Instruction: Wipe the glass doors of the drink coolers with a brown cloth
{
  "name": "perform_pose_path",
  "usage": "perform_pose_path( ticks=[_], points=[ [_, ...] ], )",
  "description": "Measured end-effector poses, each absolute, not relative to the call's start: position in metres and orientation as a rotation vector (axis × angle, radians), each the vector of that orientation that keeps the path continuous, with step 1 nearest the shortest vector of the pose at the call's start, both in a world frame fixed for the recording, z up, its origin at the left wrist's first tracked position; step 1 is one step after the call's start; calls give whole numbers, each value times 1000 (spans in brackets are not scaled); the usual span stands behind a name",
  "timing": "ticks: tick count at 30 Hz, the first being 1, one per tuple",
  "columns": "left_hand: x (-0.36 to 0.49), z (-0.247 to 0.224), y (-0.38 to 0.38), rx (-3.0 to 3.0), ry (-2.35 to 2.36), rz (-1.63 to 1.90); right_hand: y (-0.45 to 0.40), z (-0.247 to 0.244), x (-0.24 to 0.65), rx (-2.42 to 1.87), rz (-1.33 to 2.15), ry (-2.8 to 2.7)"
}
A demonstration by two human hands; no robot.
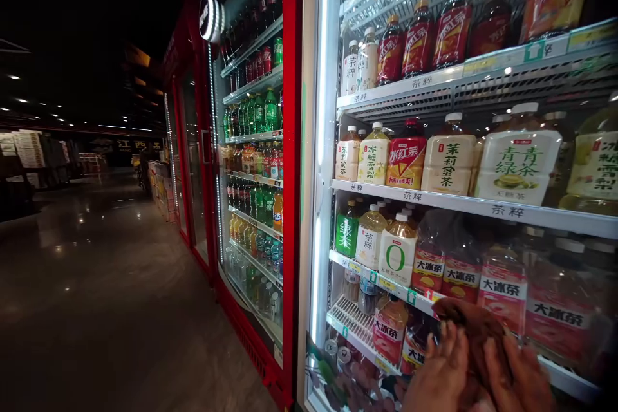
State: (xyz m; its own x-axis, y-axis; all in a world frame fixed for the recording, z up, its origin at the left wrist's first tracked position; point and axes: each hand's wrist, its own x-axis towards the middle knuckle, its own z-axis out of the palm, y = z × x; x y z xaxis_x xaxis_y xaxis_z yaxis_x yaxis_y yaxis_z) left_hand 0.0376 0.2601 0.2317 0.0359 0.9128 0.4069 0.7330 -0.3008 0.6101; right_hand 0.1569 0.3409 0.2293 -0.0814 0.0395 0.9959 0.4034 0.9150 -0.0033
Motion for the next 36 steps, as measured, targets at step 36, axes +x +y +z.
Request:
perform_pose_path(
  ticks=[36],
  points=[
    [-111, 301, 249, 2764, 2544, 1516, 333, 329, 55, -141, -617, -1889]
  ],
)
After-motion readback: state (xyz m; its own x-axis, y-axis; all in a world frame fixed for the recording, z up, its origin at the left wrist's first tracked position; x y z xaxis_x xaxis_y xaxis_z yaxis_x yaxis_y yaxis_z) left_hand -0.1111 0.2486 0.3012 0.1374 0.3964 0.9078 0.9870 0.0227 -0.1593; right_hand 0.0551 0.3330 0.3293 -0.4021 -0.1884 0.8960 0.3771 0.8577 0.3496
